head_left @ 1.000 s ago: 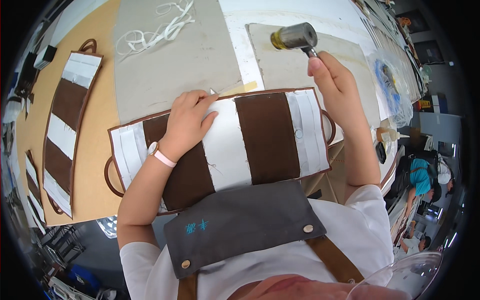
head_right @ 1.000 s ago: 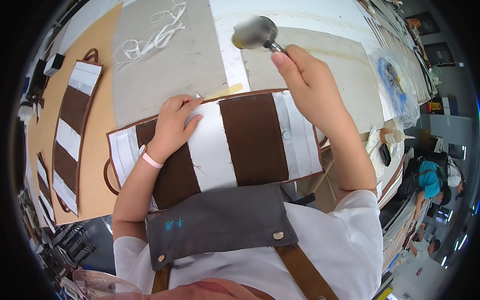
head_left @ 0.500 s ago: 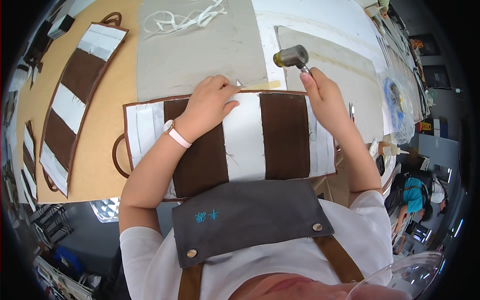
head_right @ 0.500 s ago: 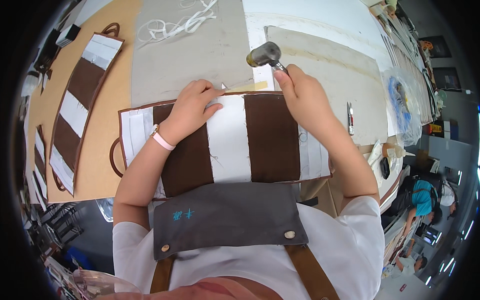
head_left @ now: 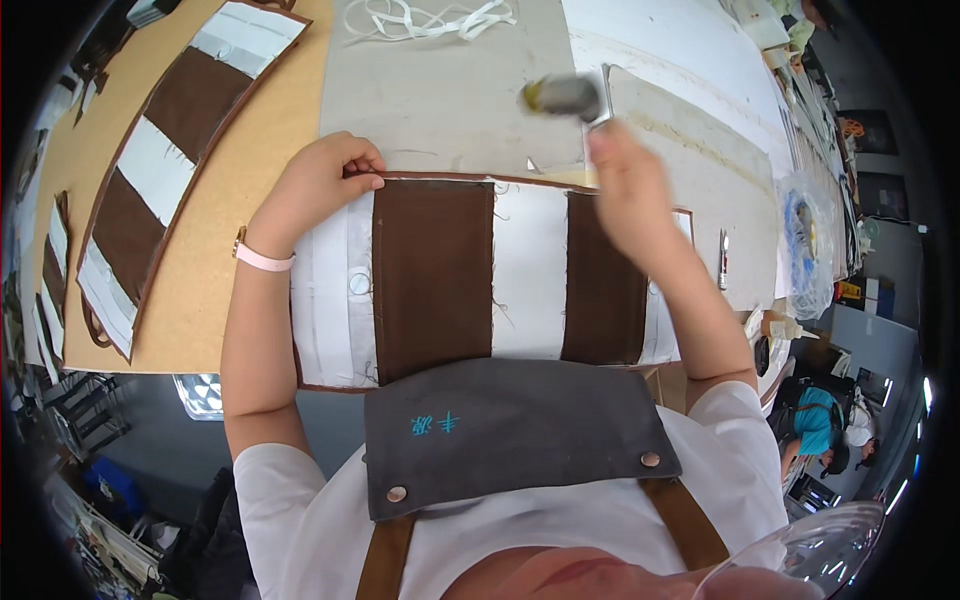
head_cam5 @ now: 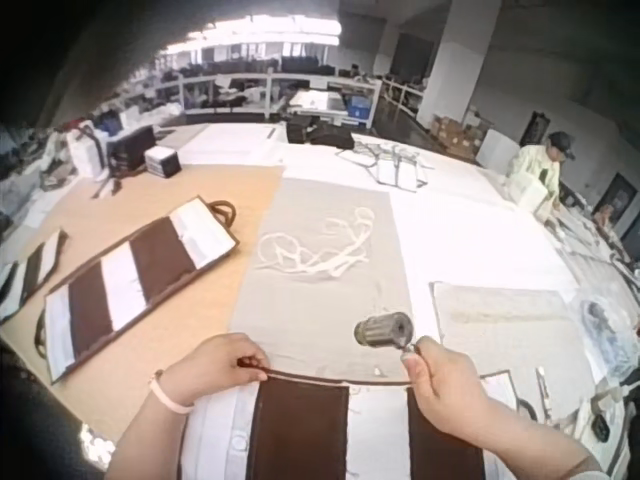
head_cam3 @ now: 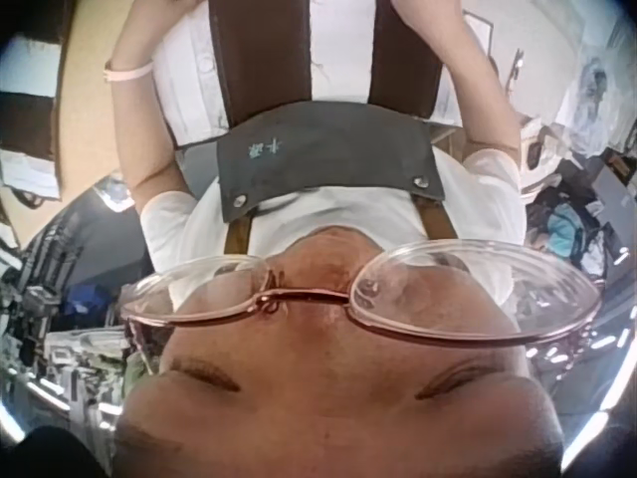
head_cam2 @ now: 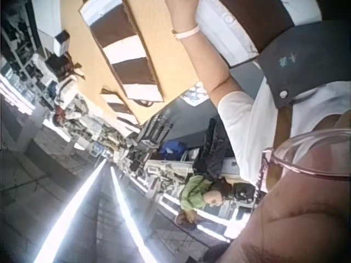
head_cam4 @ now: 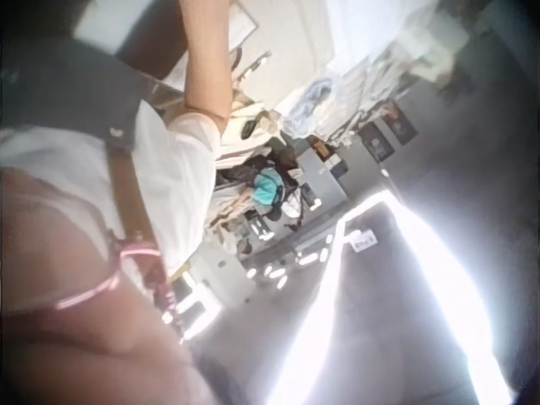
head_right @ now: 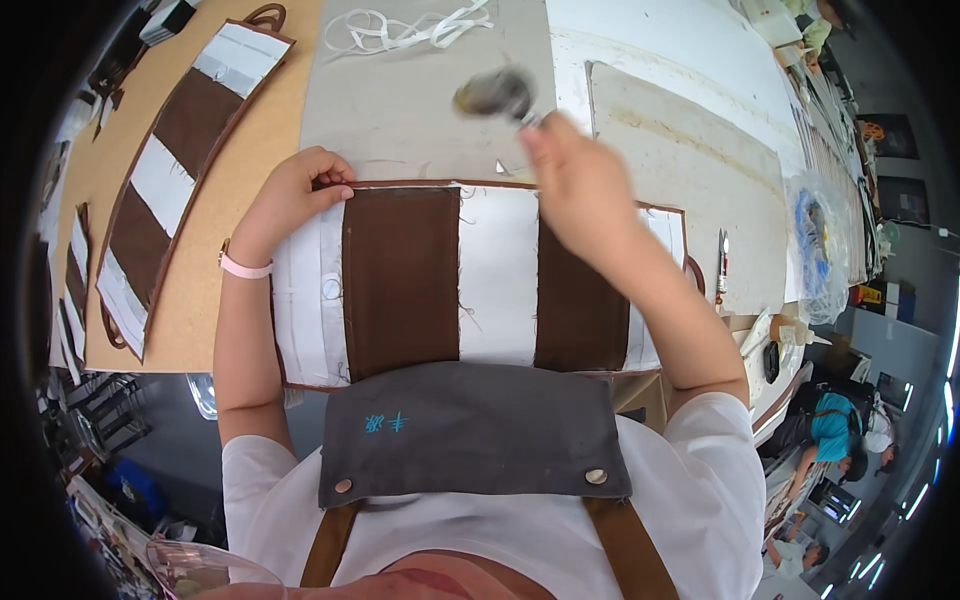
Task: The person assembles a brown and white handbag by hand, folding and aligning the edges of the fabric panels. They use a hammer to tap along the seams and handle attachment points, then thread white laces through the bag's eyelets. The person repeatedly adjusts and smooths the edges to ensure proper alignment.
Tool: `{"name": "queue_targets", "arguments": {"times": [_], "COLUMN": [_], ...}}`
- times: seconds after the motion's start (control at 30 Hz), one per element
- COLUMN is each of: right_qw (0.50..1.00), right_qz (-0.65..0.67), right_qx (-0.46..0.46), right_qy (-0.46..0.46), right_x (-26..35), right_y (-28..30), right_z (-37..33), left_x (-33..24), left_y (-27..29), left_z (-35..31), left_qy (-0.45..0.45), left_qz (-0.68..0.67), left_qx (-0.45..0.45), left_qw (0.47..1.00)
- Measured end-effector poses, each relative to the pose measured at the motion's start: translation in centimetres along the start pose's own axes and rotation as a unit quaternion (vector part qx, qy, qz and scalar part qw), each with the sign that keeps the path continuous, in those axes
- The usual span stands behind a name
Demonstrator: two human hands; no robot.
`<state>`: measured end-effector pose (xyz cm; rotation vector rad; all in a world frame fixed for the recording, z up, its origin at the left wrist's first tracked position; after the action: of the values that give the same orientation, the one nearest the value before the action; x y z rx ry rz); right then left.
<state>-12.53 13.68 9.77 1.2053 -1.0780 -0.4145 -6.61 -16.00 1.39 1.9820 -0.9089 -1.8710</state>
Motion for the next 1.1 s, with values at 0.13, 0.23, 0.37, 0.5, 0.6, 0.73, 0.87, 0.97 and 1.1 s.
{"name": "queue_targets", "arguments": {"times": [0.13, 0.23, 0.37, 0.5, 0.6, 0.73, 0.87, 0.97, 1.1], "right_qw": [0.967, 0.962, 0.988, 0.950, 0.958, 0.995, 0.989, 0.978, 0.969], "right_qz": [-0.149, -0.066, -0.012, -0.130, -0.081, 0.030, 0.107, -0.040, -0.043], "right_qx": [0.205, 0.260, 0.121, 0.266, 0.272, 0.093, 0.062, 0.173, 0.228], "right_qy": [-0.026, -0.053, -0.090, -0.101, -0.027, 0.011, 0.080, 0.109, 0.082], "right_x": [-1.3, -0.1, 0.1, -0.3, 1.5, 6.5, 11.5, 11.0, 11.0], "right_y": [-5.5, -1.6, -0.2, -4.6, -1.3, 1.0, -1.6, -9.8, -10.1], "right_z": [-1.3, 0.2, 1.1, -0.6, 0.4, 2.8, 5.7, 7.1, 7.6], "left_x": [-0.3, -0.1, 0.2, 1.1, 2.1, 3.2, 4.1, 4.0, 4.1], "left_y": [0.3, 1.2, 2.1, 3.1, 4.2, 5.2, 5.4, 5.1, 5.1], "left_z": [-0.1, -1.3, -1.7, -2.4, -2.9, -3.1, -3.3, -2.5, -3.0], "left_qy": [-0.010, 0.018, 0.022, 0.057, 0.093, 0.120, 0.117, 0.111, 0.115], "left_qz": [0.001, 0.035, 0.068, 0.059, -0.008, 0.010, 0.023, 0.027, 0.046], "left_qx": [-0.005, -0.009, -0.025, -0.030, 0.002, -0.017, -0.020, -0.012, -0.021], "left_qw": [1.000, 0.999, 0.997, 0.996, 0.996, 0.993, 0.993, 0.993, 0.992]}}
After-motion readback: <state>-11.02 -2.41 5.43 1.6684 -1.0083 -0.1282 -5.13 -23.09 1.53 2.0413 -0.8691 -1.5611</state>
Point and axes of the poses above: each hand's wrist, its own z-axis towards the middle knuckle, its own y-axis out of the back of the hand, x = y × z, the point moved 4 cm from there along z, towards the middle knuckle, and after that the axes turned 7 degrees about x, right-handed, at the moved point
